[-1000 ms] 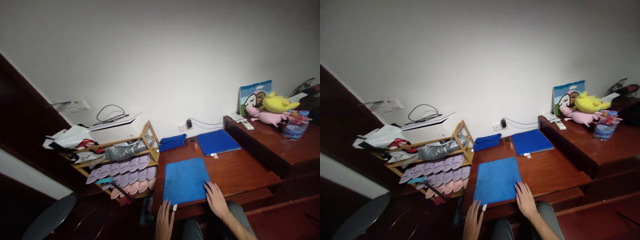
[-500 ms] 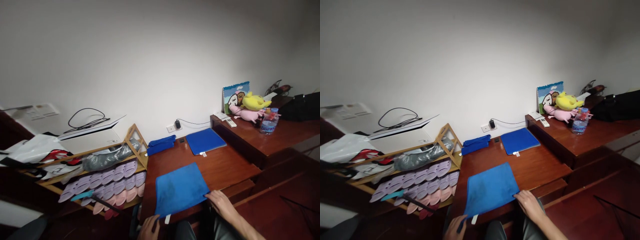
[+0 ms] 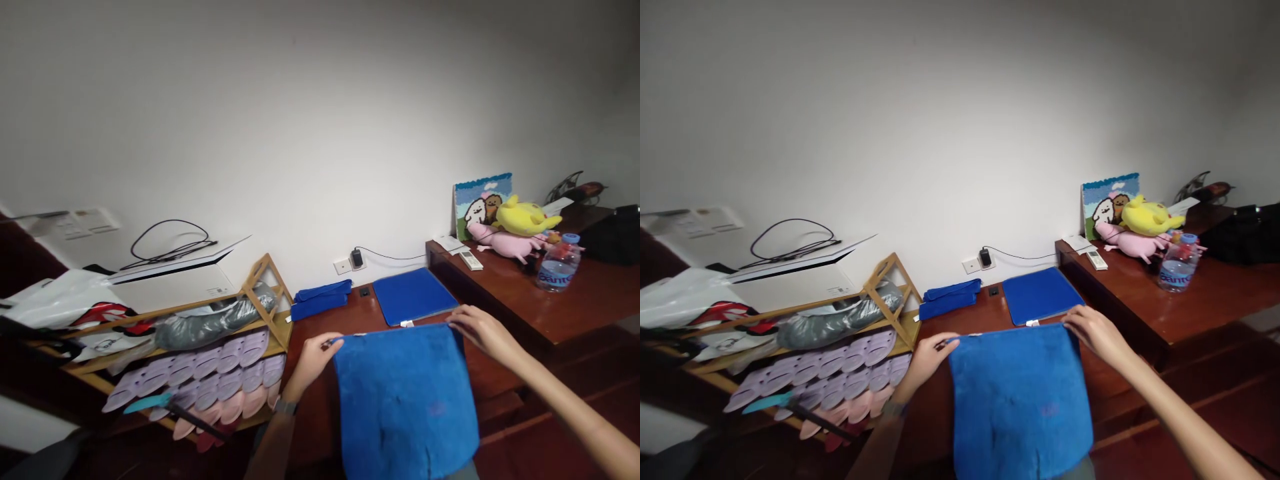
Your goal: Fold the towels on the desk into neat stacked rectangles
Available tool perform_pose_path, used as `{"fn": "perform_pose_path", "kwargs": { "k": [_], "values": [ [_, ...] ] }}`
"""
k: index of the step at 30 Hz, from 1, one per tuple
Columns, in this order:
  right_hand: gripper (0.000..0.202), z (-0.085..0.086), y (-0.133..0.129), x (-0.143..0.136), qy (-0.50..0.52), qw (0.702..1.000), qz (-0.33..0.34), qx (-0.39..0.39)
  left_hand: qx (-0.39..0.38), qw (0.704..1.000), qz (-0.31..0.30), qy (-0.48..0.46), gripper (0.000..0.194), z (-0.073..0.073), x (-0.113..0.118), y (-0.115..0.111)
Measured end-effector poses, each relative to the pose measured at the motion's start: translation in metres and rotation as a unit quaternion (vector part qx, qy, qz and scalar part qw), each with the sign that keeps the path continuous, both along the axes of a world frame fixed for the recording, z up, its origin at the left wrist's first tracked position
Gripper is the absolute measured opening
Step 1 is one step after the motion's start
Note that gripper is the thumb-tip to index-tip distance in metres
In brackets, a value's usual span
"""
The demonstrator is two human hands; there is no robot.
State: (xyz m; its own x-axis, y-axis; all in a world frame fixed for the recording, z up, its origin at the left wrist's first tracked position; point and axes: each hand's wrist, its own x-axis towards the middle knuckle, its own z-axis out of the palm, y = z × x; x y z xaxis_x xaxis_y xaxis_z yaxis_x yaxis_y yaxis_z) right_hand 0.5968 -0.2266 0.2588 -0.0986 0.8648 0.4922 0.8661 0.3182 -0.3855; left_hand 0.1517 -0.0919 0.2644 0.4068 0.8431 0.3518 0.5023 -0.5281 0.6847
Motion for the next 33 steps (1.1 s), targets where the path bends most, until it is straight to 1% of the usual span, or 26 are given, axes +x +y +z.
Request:
{"fn": "perform_pose_path", "kwargs": {
  "k": [1,3,6,9,11,12,13,14,15,16,18,20,22,24,25,27,28,29,31,32,33],
  "values": [
    [0.040,0.004,0.016,0.011,0.004,1.000,-0.007,0.008,0.003,1.000,-0.010,-0.001,0.036,0.003,0.014,0.017],
    [0.038,0.013,0.052,0.032,0.001,0.999,-0.032,0.029,0.049,0.999,-0.011,0.010,0.035,0.012,0.042,0.049],
    [0.035,0.032,0.108,0.059,-0.013,0.995,-0.075,0.070,0.144,0.989,0.022,0.023,0.032,0.032,0.080,0.094],
    [0.034,0.051,0.157,0.080,0.001,0.988,-0.105,0.109,0.194,0.980,0.043,0.017,0.029,0.049,0.111,0.131],
    [0.035,0.055,0.183,0.092,0.018,0.984,-0.119,0.134,0.235,0.970,0.047,0.028,0.028,0.053,0.127,0.149],
    [0.035,0.052,0.193,0.098,0.026,0.981,-0.124,0.146,0.259,0.964,0.048,0.037,0.028,0.050,0.133,0.156],
    [0.034,0.045,0.201,0.103,0.033,0.979,-0.127,0.154,0.281,0.957,0.049,0.046,0.028,0.044,0.138,0.161],
    [0.033,0.034,0.207,0.108,0.038,0.978,-0.130,0.159,0.297,0.952,0.050,0.055,0.029,0.034,0.144,0.165],
    [0.033,0.020,0.211,0.113,0.044,0.978,-0.132,0.158,0.303,0.949,0.051,0.065,0.029,0.020,0.149,0.167],
    [0.032,0.001,0.214,0.117,0.049,0.978,-0.133,0.151,0.294,0.951,0.051,0.079,0.031,0.004,0.153,0.169],
    [0.032,-0.045,0.215,0.123,0.067,0.981,-0.144,0.109,0.251,0.959,0.045,0.122,0.034,-0.037,0.163,0.167],
    [0.033,-0.097,0.210,0.124,0.100,0.978,-0.180,0.025,0.203,0.964,0.031,0.169,0.034,-0.083,0.173,0.158],
    [0.032,-0.147,0.201,0.119,0.136,0.962,-0.226,-0.074,0.176,0.965,0.017,0.195,0.031,-0.128,0.182,0.143],
    [0.031,-0.188,0.189,0.109,0.150,0.946,-0.259,-0.127,0.153,0.966,0.023,0.210,0.031,-0.170,0.186,0.123],
    [0.031,-0.205,0.183,0.103,0.154,0.940,-0.273,-0.135,0.141,0.966,0.037,0.214,0.034,-0.188,0.185,0.113],
    [0.032,-0.230,0.173,0.086,0.201,0.921,-0.302,-0.140,0.119,0.965,0.071,0.221,0.041,-0.220,0.177,0.094],
    [0.032,-0.239,0.169,0.077,0.261,0.904,-0.306,-0.145,0.112,0.964,0.084,0.225,0.043,-0.232,0.168,0.084],
    [0.032,-0.245,0.166,0.066,0.338,0.880,-0.298,-0.151,0.109,0.962,0.096,0.229,0.044,-0.243,0.156,0.075],
    [0.034,-0.253,0.165,0.042,0.486,0.822,-0.250,-0.160,0.118,0.956,0.124,0.239,0.042,-0.258,0.119,0.059],
    [0.038,-0.255,0.167,0.029,0.532,0.802,-0.218,-0.163,0.129,0.950,0.145,0.244,0.042,-0.264,0.095,0.051],
    [0.042,-0.255,0.170,0.016,0.556,0.792,-0.193,-0.164,0.143,0.942,0.171,0.250,0.041,-0.269,0.070,0.043]
  ]
}}
